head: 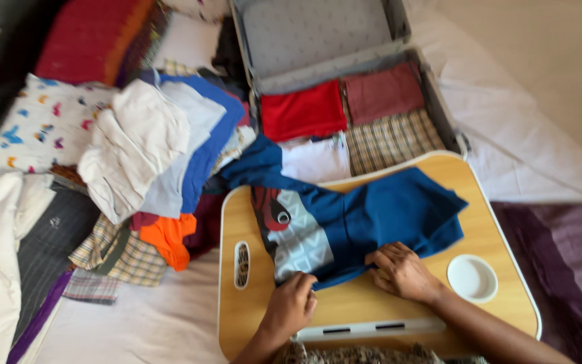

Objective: The person folds several garments one by one on a small wooden folding board and places them into an open suitcase. Items handled include a red shirt, a pink shirt, a blue shirt with a graphic, and a white shirt.

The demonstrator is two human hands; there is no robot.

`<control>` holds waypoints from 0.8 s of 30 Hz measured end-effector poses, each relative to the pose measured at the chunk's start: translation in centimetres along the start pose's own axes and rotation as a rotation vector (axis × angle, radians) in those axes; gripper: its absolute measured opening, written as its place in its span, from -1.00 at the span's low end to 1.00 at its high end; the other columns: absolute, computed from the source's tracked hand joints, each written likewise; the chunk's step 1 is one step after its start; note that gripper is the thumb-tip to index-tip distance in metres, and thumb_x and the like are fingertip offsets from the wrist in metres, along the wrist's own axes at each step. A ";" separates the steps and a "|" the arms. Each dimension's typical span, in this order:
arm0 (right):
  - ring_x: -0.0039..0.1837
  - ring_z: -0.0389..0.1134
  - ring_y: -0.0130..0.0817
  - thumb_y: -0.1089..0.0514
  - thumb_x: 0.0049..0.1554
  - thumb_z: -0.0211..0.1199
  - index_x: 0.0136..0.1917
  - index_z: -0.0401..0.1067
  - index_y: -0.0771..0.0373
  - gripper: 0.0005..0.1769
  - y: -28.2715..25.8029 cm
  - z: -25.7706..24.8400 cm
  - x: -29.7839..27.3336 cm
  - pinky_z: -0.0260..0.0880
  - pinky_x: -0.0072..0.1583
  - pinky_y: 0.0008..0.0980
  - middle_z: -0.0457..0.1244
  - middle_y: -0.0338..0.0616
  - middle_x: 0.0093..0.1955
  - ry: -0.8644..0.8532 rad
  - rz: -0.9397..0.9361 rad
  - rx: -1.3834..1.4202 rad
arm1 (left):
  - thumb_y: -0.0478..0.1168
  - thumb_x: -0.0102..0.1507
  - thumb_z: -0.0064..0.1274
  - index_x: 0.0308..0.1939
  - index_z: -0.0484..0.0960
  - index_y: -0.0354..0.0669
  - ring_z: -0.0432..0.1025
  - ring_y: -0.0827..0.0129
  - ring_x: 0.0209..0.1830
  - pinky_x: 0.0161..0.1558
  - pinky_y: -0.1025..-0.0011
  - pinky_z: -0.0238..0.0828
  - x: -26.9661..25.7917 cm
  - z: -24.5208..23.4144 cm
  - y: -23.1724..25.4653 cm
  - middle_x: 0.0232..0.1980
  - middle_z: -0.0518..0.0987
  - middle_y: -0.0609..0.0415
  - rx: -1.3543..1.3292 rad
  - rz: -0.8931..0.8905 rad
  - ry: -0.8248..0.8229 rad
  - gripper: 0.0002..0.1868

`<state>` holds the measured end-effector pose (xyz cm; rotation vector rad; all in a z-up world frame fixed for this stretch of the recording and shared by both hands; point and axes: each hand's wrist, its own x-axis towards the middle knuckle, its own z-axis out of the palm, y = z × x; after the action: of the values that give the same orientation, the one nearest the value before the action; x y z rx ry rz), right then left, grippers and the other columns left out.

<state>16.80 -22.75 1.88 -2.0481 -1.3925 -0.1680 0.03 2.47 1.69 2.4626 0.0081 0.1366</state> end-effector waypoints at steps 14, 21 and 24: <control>-0.12 0.50 -0.07 0.23 0.06 0.37 -0.09 0.53 0.27 -0.87 -4.5 -3.7 11.8 0.51 -0.10 -0.27 0.44 -0.08 -0.15 0.350 0.129 0.192 | -0.18 0.15 0.26 0.07 0.58 -0.28 0.48 -0.01 -0.02 0.04 0.01 0.30 10.0 -11.0 11.4 -0.07 0.57 -0.09 0.095 0.396 0.444 -0.55; -0.10 0.48 -0.02 0.22 -0.02 0.40 -0.04 0.56 0.27 -0.76 -3.5 -4.4 11.4 0.47 -0.06 -0.22 0.43 -0.03 -0.12 0.259 0.177 0.162 | -0.23 0.30 0.20 -0.12 0.60 -0.20 0.53 0.00 -0.27 -0.29 0.18 0.43 11.3 -13.2 9.0 -0.24 0.55 -0.06 -0.078 0.430 0.474 -0.85; -0.09 0.47 0.00 0.23 -0.03 0.41 -0.05 0.59 0.23 -0.77 -1.7 -4.4 11.1 0.45 -0.02 -0.16 0.44 -0.05 -0.10 0.151 0.284 0.054 | -0.20 0.28 0.22 -0.15 0.61 -0.17 0.52 0.03 -0.37 -0.37 0.19 0.42 12.3 -17.5 9.0 -0.29 0.55 -0.04 0.044 0.439 0.490 -0.84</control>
<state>21.14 -16.16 11.02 -2.1150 -0.9931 -0.1569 10.21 6.82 22.04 2.3764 -0.3202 0.9310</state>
